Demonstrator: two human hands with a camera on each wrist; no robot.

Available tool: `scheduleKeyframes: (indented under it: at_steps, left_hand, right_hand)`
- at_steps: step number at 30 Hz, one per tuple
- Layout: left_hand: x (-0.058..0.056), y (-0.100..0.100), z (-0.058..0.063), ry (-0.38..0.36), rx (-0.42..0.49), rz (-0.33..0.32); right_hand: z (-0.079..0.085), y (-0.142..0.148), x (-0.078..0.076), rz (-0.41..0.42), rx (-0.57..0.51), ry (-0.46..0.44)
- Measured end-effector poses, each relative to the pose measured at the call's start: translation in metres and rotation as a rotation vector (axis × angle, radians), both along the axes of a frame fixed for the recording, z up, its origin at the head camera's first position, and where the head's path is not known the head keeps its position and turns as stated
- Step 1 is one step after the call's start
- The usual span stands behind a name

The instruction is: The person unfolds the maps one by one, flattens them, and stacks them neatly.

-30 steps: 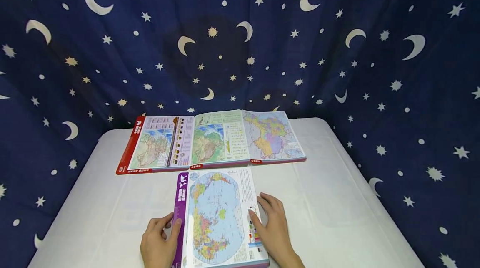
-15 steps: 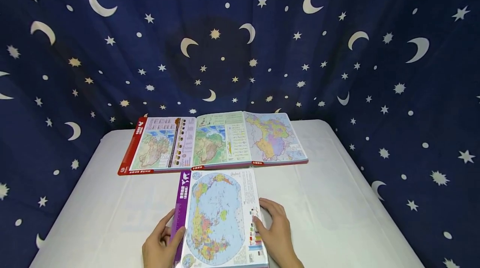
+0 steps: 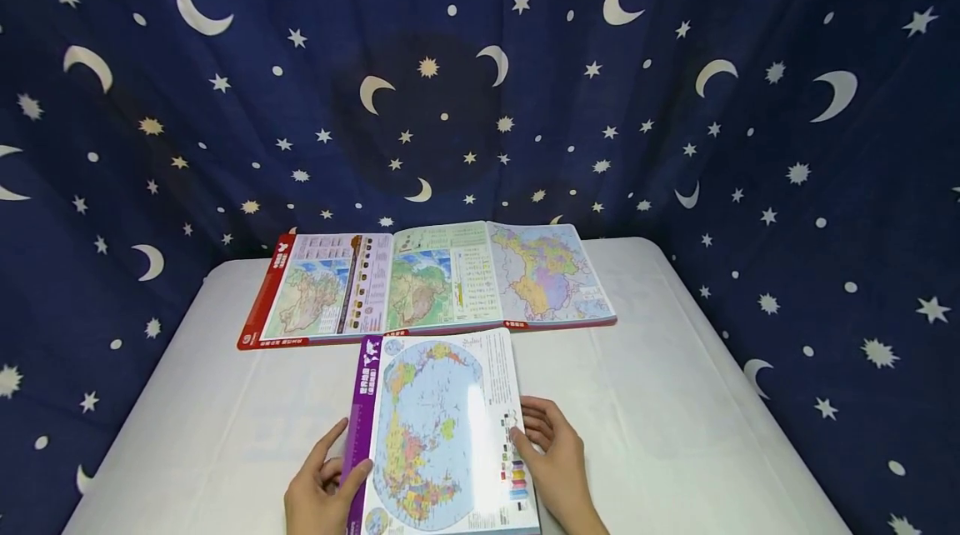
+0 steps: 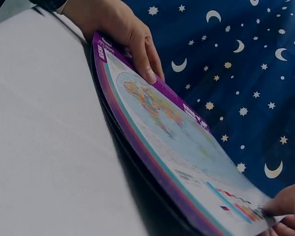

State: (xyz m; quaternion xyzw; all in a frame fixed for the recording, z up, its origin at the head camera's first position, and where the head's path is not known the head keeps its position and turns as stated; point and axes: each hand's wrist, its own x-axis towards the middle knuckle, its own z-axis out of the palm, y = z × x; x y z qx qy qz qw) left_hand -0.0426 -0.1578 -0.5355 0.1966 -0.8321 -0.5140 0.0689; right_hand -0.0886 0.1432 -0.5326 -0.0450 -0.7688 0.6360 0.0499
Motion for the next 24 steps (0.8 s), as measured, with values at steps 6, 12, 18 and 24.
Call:
scheduleKeyframes:
  at_steps: [6,12,18,24]
  left_hand:
    - [-0.003,0.0,-0.004,-0.009,-0.011,0.03]
    - [-0.006,0.001,-0.007,0.056,-0.017,0.067]
    - [-0.008,0.0,-0.006,0.049,0.054,0.094]
    - [-0.012,-0.002,-0.003,0.07,0.126,0.107]
  right_hand:
    - [0.0,0.001,-0.001,-0.017,-0.039,-0.006]
    - [0.002,0.002,-0.005,-0.02,-0.023,-0.003]
    - [0.007,-0.001,-0.005,0.003,-0.024,0.015]
    - [0.007,-0.003,-0.006,0.039,0.013,0.041]
